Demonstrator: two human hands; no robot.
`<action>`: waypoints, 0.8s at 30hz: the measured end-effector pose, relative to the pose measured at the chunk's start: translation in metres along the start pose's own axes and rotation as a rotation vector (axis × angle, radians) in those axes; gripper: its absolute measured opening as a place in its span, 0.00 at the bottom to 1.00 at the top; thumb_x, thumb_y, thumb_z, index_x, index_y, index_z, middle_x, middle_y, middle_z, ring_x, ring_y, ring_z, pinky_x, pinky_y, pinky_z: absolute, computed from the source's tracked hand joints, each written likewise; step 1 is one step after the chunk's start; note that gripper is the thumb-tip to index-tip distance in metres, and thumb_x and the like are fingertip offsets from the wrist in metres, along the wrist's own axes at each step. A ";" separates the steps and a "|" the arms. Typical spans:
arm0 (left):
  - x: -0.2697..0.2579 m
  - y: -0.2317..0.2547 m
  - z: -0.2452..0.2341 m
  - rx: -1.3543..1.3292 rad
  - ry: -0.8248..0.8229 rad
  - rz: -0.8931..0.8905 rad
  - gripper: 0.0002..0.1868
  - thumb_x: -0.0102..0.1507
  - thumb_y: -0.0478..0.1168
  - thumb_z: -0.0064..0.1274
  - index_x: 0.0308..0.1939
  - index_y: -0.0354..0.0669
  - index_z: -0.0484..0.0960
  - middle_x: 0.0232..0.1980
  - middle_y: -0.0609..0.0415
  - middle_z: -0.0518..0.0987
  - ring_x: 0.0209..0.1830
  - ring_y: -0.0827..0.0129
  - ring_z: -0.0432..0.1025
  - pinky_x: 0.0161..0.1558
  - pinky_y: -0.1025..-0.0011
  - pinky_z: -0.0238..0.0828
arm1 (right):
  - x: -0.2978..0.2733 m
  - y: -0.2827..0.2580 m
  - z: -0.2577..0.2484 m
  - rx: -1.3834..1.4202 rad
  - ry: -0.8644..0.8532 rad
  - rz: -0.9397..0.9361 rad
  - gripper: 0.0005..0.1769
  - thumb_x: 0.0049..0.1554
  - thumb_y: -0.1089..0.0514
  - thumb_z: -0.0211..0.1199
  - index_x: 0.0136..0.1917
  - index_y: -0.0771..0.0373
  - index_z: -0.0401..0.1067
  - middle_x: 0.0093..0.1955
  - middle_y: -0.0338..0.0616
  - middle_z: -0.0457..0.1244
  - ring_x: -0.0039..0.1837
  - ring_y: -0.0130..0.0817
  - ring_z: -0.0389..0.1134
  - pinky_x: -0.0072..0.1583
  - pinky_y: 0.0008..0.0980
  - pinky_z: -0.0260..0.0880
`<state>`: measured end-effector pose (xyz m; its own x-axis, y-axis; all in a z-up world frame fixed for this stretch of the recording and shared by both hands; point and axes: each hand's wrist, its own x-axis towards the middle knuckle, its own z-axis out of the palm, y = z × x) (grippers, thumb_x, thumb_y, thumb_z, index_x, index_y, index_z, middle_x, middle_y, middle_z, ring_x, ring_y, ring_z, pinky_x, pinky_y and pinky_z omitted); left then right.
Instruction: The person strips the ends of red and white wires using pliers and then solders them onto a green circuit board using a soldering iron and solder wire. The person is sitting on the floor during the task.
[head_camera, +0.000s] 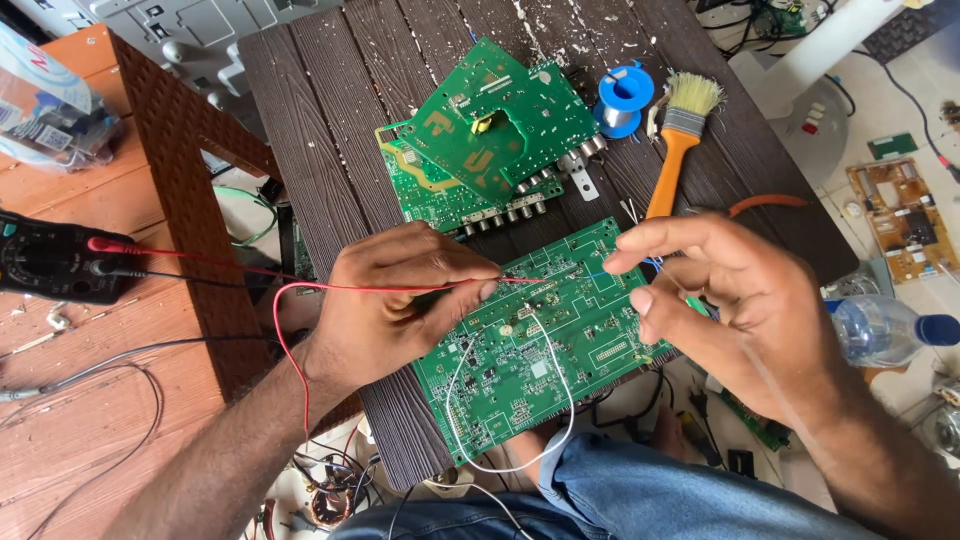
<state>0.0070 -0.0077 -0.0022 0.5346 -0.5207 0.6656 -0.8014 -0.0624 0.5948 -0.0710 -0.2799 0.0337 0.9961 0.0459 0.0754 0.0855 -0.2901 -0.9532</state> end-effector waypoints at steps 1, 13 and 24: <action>0.000 -0.001 0.000 -0.014 -0.006 -0.012 0.04 0.66 0.35 0.59 0.42 0.37 0.85 0.40 0.53 0.85 0.38 0.65 0.80 0.43 0.70 0.76 | 0.000 -0.005 -0.002 -0.119 -0.036 -0.051 0.18 0.55 0.67 0.64 0.60 0.67 0.71 0.54 0.48 0.71 0.33 0.26 0.71 0.40 0.22 0.76; -0.003 -0.004 0.002 -0.025 -0.016 -0.021 0.04 0.66 0.35 0.59 0.42 0.38 0.84 0.41 0.53 0.85 0.38 0.66 0.81 0.43 0.70 0.76 | -0.002 -0.009 -0.004 -0.395 0.008 -0.196 0.13 0.56 0.64 0.65 0.55 0.64 0.77 0.52 0.37 0.75 0.35 0.20 0.77 0.47 0.17 0.76; -0.005 -0.006 0.002 -0.018 -0.015 -0.016 0.05 0.67 0.37 0.59 0.44 0.39 0.85 0.42 0.53 0.86 0.39 0.66 0.81 0.45 0.69 0.77 | -0.002 0.003 -0.005 -0.520 0.155 -0.302 0.04 0.59 0.63 0.67 0.48 0.66 0.78 0.44 0.40 0.73 0.37 0.25 0.74 0.44 0.19 0.71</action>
<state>0.0088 -0.0063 -0.0096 0.5435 -0.5321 0.6492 -0.7877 -0.0561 0.6135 -0.0722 -0.2853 0.0319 0.9143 0.0705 0.3988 0.3249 -0.7157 -0.6182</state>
